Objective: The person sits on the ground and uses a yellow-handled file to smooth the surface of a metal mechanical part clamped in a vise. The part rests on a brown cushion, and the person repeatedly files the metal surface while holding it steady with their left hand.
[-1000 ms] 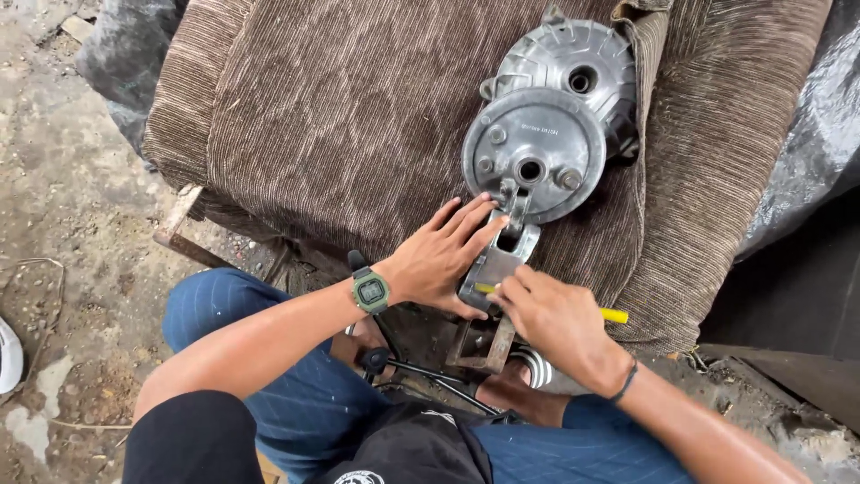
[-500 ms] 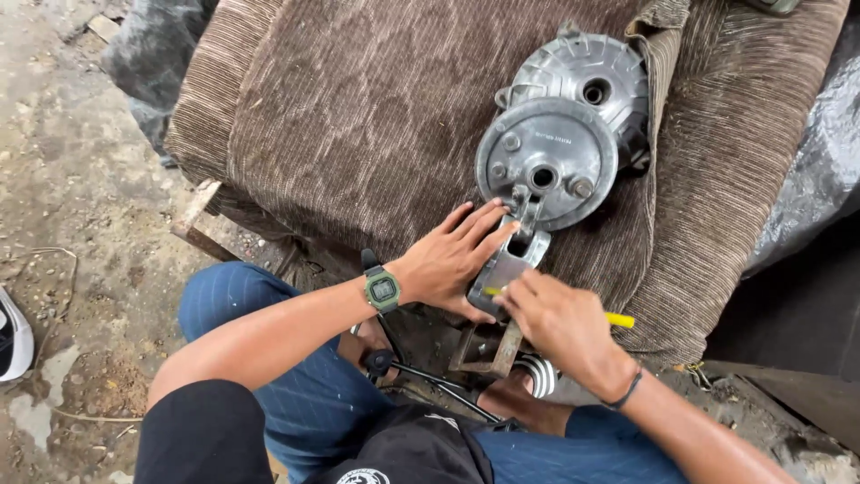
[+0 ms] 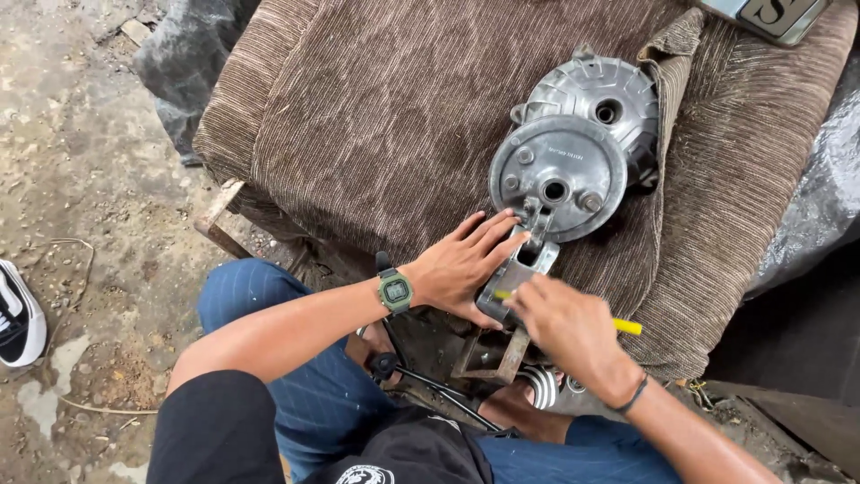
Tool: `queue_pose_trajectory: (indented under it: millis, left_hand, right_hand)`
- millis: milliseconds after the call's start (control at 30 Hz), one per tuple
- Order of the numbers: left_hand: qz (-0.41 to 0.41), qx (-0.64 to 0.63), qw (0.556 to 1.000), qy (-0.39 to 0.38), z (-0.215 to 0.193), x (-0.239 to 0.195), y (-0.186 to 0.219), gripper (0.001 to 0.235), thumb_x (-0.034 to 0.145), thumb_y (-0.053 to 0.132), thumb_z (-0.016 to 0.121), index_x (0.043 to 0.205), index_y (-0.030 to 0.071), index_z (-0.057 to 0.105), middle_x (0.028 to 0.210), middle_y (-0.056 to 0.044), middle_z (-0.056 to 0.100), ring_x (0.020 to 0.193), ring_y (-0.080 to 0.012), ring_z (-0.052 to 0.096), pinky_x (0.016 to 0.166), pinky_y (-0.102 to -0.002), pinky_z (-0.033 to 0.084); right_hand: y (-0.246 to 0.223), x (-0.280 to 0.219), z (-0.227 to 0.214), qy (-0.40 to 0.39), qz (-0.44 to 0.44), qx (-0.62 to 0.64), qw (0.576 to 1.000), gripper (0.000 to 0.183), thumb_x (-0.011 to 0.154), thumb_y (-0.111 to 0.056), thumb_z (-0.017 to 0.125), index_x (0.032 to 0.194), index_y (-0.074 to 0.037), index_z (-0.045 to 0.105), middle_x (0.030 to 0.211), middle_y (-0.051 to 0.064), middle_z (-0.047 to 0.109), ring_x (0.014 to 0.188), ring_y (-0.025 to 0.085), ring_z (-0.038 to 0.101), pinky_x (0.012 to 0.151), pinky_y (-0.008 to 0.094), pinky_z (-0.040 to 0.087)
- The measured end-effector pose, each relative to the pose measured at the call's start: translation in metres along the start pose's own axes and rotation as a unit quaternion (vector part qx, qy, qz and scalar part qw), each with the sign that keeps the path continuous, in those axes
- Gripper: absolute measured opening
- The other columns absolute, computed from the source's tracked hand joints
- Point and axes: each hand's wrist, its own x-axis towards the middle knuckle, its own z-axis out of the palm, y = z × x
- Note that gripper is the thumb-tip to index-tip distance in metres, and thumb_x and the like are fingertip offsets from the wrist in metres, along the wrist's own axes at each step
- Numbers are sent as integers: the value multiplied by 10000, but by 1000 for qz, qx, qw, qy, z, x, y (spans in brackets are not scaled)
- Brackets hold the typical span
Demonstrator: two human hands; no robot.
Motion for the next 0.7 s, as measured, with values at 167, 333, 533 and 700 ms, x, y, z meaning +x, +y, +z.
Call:
queue_pose_trajectory:
  millis: [167,333,533,700]
  left_hand:
    - [-5,6,1000,-2,4,-1,-1,1374,651,895,633,1614,32,167,1597,-264,301,1559,-384,240,1222,-561,251]
    - [-10,3,1000,-7,6,-2,0,1376,651,910,606,1620,46,152,1602,-253,296,1565,-372,231,1226,-560,250]
    - [-4,7,1000,-7,0,0,-2,1367,656,899,623,1611,33,167,1591,-267,309,1554,-378,254,1217,-567,265]
    - [0,0,1000,-5,3,-2,-1,1362,662,909,598,1611,29,176,1601,-266,295,1558,-377,244,1221,-566,253]
  right_hand:
    - [10,2,0,-7,28,-12,1000,249,1010,-488,528,949,-251,571,816,-104,501,747,137,649,585,322,536]
    - [18,4,-1,-17,39,-13,999,230,1023,-490,483,967,-286,574,810,-114,502,744,118,638,602,314,539]
    - [11,9,-10,-50,30,-4,998,258,1015,-502,506,1017,-269,618,852,-114,532,763,123,668,613,301,561]
    - [1,-2,14,-27,-14,-41,999,179,1022,-416,534,929,-277,599,811,-135,488,627,106,606,523,295,530]
